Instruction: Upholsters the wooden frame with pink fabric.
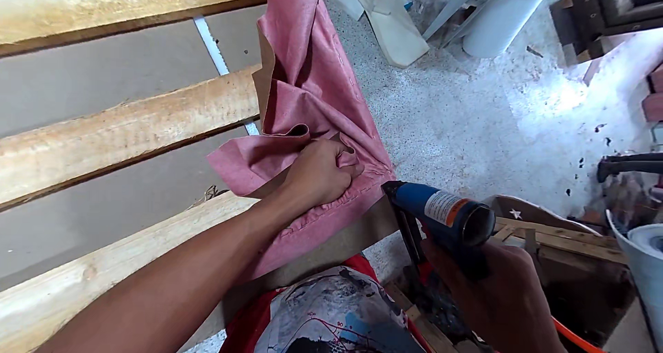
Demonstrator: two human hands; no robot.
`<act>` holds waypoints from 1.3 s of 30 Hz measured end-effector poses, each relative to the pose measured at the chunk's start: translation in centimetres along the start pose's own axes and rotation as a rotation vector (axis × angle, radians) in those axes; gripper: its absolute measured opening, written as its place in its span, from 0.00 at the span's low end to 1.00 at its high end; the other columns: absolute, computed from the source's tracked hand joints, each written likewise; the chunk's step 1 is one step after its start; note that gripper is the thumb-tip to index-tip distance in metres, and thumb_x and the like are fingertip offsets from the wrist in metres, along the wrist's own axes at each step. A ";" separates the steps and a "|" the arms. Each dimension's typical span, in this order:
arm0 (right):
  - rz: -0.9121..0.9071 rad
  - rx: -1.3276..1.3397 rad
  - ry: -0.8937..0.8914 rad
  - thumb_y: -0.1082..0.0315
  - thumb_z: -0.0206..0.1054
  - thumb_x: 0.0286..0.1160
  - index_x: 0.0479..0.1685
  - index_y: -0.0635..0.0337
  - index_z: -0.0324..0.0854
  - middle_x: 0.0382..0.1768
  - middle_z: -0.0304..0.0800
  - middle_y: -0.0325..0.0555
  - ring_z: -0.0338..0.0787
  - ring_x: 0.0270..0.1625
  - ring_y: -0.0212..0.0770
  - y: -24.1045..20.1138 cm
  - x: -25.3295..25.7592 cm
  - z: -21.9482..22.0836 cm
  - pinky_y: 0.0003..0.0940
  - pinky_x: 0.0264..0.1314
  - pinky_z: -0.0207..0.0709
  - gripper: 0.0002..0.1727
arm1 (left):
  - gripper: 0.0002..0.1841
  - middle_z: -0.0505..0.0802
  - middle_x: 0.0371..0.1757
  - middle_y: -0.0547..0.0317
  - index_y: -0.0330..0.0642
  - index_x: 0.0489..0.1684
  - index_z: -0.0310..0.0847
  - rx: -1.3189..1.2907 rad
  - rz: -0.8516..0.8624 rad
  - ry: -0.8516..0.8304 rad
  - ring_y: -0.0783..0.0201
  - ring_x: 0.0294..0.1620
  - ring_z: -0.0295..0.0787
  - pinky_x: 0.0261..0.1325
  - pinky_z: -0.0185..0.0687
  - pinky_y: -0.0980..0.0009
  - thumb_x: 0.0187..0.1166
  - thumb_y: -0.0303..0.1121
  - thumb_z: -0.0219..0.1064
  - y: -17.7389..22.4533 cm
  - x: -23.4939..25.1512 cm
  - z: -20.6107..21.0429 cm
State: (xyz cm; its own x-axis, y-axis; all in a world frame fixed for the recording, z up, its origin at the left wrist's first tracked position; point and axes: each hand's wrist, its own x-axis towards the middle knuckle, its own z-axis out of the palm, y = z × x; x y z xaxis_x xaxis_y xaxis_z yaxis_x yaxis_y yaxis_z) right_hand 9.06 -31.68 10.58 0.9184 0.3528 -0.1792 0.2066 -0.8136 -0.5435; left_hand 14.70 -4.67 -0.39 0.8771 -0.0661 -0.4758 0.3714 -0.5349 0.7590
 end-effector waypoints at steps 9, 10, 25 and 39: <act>0.011 -0.096 0.034 0.43 0.64 0.81 0.32 0.44 0.86 0.18 0.86 0.25 0.85 0.18 0.23 -0.4 0.1 0.5 0.30 0.15 0.81 0.19 | 0.19 0.87 0.26 0.61 0.51 0.31 0.87 0.076 0.037 -0.047 0.59 0.33 0.86 0.38 0.81 0.50 0.76 0.58 0.71 -0.4 0.3 -0.3; 0.024 -0.102 0.030 0.42 0.64 0.81 0.32 0.43 0.86 0.18 0.86 0.24 0.85 0.18 0.24 -0.4 0.2 0.5 0.30 0.15 0.81 0.19 | 0.20 0.87 0.27 0.60 0.50 0.32 0.87 0.066 0.040 -0.055 0.58 0.34 0.86 0.39 0.82 0.49 0.76 0.57 0.71 -0.4 0.3 -0.4; -0.024 -0.193 -0.049 0.39 0.66 0.79 0.37 0.61 0.88 0.23 0.91 0.45 0.90 0.24 0.41 1.2 -2.7 -3.9 0.50 0.27 0.83 0.29 | 0.14 0.93 0.37 0.58 0.48 0.45 0.91 0.214 0.135 0.252 0.58 0.40 0.92 0.48 0.88 0.47 0.86 0.47 0.65 -2.1 -6.4 -7.2; -0.460 0.043 -0.251 0.40 0.64 0.80 0.39 0.56 0.87 0.21 0.88 0.37 0.87 0.21 0.29 -0.1 -2.4 3.5 0.35 0.21 0.82 0.26 | 0.09 0.94 0.43 0.68 0.49 0.42 0.94 0.132 0.190 0.511 0.75 0.44 0.90 0.52 0.89 0.70 0.81 0.43 0.72 -9.5 -20.1 -1.8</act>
State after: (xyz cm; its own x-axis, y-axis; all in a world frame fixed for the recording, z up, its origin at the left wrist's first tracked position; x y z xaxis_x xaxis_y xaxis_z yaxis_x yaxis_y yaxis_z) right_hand 5.66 -30.85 8.23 0.6256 0.7735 -0.1021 0.5507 -0.5305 -0.6445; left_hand -5.87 3.31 2.73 0.9731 0.2274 -0.0353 0.1800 -0.6565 0.7325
